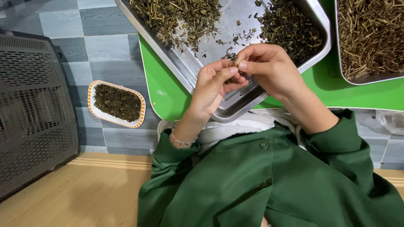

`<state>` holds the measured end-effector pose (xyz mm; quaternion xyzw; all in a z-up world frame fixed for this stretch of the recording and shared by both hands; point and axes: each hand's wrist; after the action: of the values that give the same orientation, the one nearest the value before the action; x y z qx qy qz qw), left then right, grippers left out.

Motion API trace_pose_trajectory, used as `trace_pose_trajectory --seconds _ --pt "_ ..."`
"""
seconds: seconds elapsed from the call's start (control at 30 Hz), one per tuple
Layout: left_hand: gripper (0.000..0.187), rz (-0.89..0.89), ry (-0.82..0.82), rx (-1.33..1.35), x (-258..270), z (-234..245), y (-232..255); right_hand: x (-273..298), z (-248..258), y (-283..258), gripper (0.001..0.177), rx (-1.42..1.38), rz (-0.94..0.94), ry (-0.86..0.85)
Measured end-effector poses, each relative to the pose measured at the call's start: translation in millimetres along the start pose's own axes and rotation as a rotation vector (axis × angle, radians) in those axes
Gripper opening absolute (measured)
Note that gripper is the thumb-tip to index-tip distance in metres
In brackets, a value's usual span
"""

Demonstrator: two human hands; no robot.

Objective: Manually sorting dried tea leaves by picking out stems and placing them into a separate container

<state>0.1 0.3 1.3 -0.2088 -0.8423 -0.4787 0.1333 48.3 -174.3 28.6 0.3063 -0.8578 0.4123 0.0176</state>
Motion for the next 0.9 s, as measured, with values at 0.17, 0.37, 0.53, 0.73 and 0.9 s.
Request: trace_pose_trajectory --seconds 0.17,0.37,0.53,0.73,0.9 --pt "0.016 0.014 0.028 -0.005 -1.0 -0.3 -0.1 3.5 -5.3 0.5 0.008 0.083 0.073 0.0" --pt "0.015 0.02 0.072 0.012 -1.4 -3.0 2.4 12.4 -0.8 -17.2 0.006 0.719 0.404 0.048" --pt "0.025 -0.011 0.06 0.071 0.7 -3.8 3.9 16.9 -5.6 -15.5 0.008 0.522 0.3 0.059" --pt "0.048 0.102 0.001 0.289 -12.4 10.3 -7.1 19.1 -27.4 -21.2 0.013 0.953 0.654 -0.149" --pt "0.05 0.141 -0.051 0.366 -12.8 10.5 -5.5 11.8 -23.3 -18.2 0.022 1.054 0.616 -0.293"
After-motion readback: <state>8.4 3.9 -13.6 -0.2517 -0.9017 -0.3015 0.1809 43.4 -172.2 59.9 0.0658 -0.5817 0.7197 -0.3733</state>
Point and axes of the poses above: each hand's wrist, its own x-axis away from the middle knuckle, its own z-axis out of the back of the hand, y = z × x, and after that the axes turned 14 degrees about -x, right-handed
